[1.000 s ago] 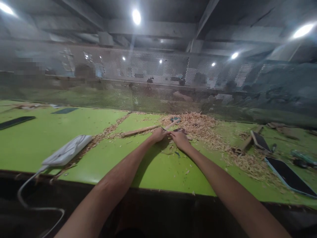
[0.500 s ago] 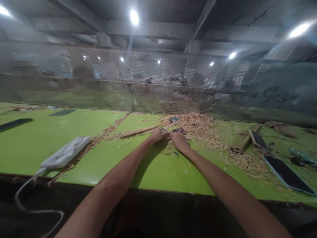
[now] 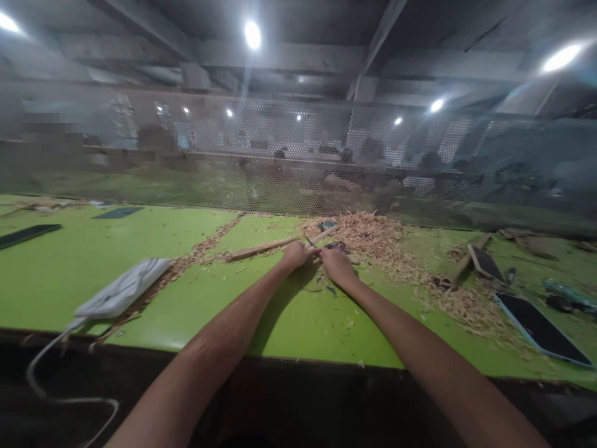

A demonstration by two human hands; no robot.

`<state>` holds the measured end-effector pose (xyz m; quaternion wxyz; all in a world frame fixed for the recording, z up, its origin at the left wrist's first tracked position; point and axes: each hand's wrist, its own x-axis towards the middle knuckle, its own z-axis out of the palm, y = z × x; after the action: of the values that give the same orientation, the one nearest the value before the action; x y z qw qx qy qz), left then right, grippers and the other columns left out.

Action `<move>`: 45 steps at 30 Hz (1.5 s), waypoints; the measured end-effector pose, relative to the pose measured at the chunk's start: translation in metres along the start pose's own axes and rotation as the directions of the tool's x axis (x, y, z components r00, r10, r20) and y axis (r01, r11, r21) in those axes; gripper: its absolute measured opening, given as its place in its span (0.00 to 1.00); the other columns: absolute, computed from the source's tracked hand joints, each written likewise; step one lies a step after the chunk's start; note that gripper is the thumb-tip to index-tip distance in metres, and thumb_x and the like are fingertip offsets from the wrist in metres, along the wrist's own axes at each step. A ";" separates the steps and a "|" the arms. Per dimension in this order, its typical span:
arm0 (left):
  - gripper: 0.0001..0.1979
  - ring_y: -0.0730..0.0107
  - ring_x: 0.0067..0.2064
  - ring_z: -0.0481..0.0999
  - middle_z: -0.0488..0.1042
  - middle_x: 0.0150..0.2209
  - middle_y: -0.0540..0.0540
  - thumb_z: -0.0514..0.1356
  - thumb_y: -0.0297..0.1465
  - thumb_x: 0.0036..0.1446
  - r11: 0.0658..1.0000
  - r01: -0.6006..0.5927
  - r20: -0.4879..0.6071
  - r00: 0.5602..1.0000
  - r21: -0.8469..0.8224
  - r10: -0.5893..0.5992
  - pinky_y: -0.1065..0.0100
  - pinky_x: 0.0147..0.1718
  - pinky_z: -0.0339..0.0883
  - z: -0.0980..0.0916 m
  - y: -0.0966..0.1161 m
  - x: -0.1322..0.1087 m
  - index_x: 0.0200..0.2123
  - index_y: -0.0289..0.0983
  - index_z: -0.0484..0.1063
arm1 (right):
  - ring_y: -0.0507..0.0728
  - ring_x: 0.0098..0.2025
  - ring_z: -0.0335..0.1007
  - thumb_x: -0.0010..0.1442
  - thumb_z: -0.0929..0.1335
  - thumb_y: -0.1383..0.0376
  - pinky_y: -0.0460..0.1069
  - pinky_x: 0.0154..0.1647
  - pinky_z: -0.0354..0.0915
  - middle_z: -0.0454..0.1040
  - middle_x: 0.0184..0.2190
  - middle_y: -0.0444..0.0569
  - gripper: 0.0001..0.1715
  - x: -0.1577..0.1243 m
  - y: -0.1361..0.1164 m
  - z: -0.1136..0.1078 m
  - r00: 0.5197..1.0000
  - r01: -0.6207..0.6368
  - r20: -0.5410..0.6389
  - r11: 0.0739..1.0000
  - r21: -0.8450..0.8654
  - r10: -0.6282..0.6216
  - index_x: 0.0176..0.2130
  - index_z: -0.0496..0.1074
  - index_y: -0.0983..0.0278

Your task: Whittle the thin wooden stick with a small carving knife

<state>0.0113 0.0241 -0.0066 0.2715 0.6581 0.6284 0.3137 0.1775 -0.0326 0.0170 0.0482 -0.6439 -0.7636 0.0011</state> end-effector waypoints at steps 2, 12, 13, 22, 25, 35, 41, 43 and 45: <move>0.38 0.60 0.31 0.71 0.66 0.22 0.49 0.81 0.48 0.74 1.000 0.008 -0.010 1.000 0.000 -0.008 0.61 0.35 0.59 0.001 0.002 -0.001 0.20 0.45 0.65 | 0.67 0.72 0.90 0.97 0.59 0.63 0.52 0.68 0.77 0.91 0.70 0.70 0.32 0.000 0.000 0.000 1.000 -0.008 -0.003 1.000 0.004 0.008 0.82 0.82 0.67; 0.37 0.58 0.30 0.73 0.67 0.21 0.48 0.84 0.49 0.71 0.998 0.051 -0.064 0.997 -0.021 -0.052 0.60 0.34 0.58 0.007 0.003 -0.001 0.20 0.46 0.67 | 0.71 0.72 0.91 0.94 0.59 0.67 0.57 0.70 0.81 0.92 0.68 0.70 0.34 0.000 -0.003 0.003 0.997 -0.071 -0.027 0.996 0.049 0.073 0.81 0.84 0.63; 0.36 0.59 0.30 0.73 0.67 0.21 0.48 0.83 0.49 0.71 0.998 0.055 -0.066 0.996 -0.018 -0.056 0.60 0.34 0.58 0.008 0.002 0.000 0.20 0.46 0.68 | 0.72 0.71 0.91 0.94 0.60 0.67 0.58 0.70 0.82 0.92 0.68 0.71 0.34 0.000 -0.004 0.003 0.997 -0.069 -0.033 0.996 0.050 0.071 0.81 0.85 0.64; 0.36 0.61 0.31 0.74 0.70 0.23 0.49 0.82 0.52 0.74 0.998 0.047 -0.081 0.995 -0.028 -0.049 0.62 0.33 0.59 0.012 -0.002 0.002 0.21 0.44 0.70 | 0.70 0.68 0.93 0.92 0.58 0.70 0.56 0.64 0.82 0.94 0.65 0.71 0.35 0.005 -0.004 0.007 0.996 -0.065 -0.057 0.996 0.056 0.068 0.78 0.85 0.67; 0.37 0.62 0.30 0.72 0.69 0.23 0.50 0.81 0.51 0.75 0.998 0.014 -0.040 0.999 -0.058 -0.016 0.63 0.34 0.58 0.008 -0.003 0.000 0.21 0.44 0.69 | 0.69 0.67 0.93 0.94 0.59 0.67 0.54 0.63 0.80 0.94 0.66 0.68 0.33 0.005 0.000 0.005 0.999 -0.005 -0.045 0.996 0.085 0.009 0.79 0.85 0.65; 0.36 0.62 0.32 0.68 0.65 0.23 0.52 0.73 0.43 0.80 0.985 -0.171 -0.011 0.985 0.005 0.171 0.62 0.36 0.55 0.006 -0.007 -0.002 0.20 0.46 0.60 | 0.69 0.70 0.89 0.94 0.62 0.62 0.53 0.65 0.76 0.93 0.70 0.65 0.33 0.007 0.008 0.002 0.999 0.048 -0.029 0.994 0.101 -0.046 0.82 0.86 0.60; 0.37 0.64 0.31 0.63 0.59 0.21 0.53 0.75 0.47 0.77 0.979 -0.187 0.031 0.981 -0.082 0.190 0.62 0.35 0.53 0.004 -0.005 -0.003 0.20 0.46 0.59 | 0.67 0.69 0.89 0.95 0.61 0.60 0.52 0.64 0.74 0.93 0.70 0.62 0.34 0.008 0.011 0.003 0.997 0.066 -0.033 0.993 0.097 -0.063 0.82 0.86 0.58; 0.36 0.65 0.31 0.63 0.60 0.21 0.54 0.75 0.46 0.76 0.978 -0.184 0.043 0.981 -0.102 0.189 0.62 0.35 0.54 0.002 -0.004 -0.004 0.21 0.46 0.60 | 0.67 0.68 0.89 0.95 0.62 0.60 0.52 0.63 0.75 0.93 0.70 0.61 0.34 0.008 0.012 0.003 0.997 0.080 -0.030 0.991 0.104 -0.077 0.84 0.85 0.56; 0.34 0.65 0.32 0.64 0.62 0.22 0.54 0.75 0.43 0.76 0.976 -0.180 0.040 0.982 -0.121 0.186 0.62 0.36 0.56 0.001 -0.003 -0.006 0.21 0.46 0.61 | 0.67 0.69 0.89 0.95 0.61 0.61 0.53 0.64 0.76 0.93 0.70 0.61 0.34 0.007 0.011 0.002 0.996 0.082 -0.029 0.992 0.095 -0.080 0.84 0.85 0.56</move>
<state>0.0104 0.0185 -0.0097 0.2952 0.7040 0.5385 0.3568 0.1871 -0.0236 0.0152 0.0888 -0.6094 -0.7874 0.0277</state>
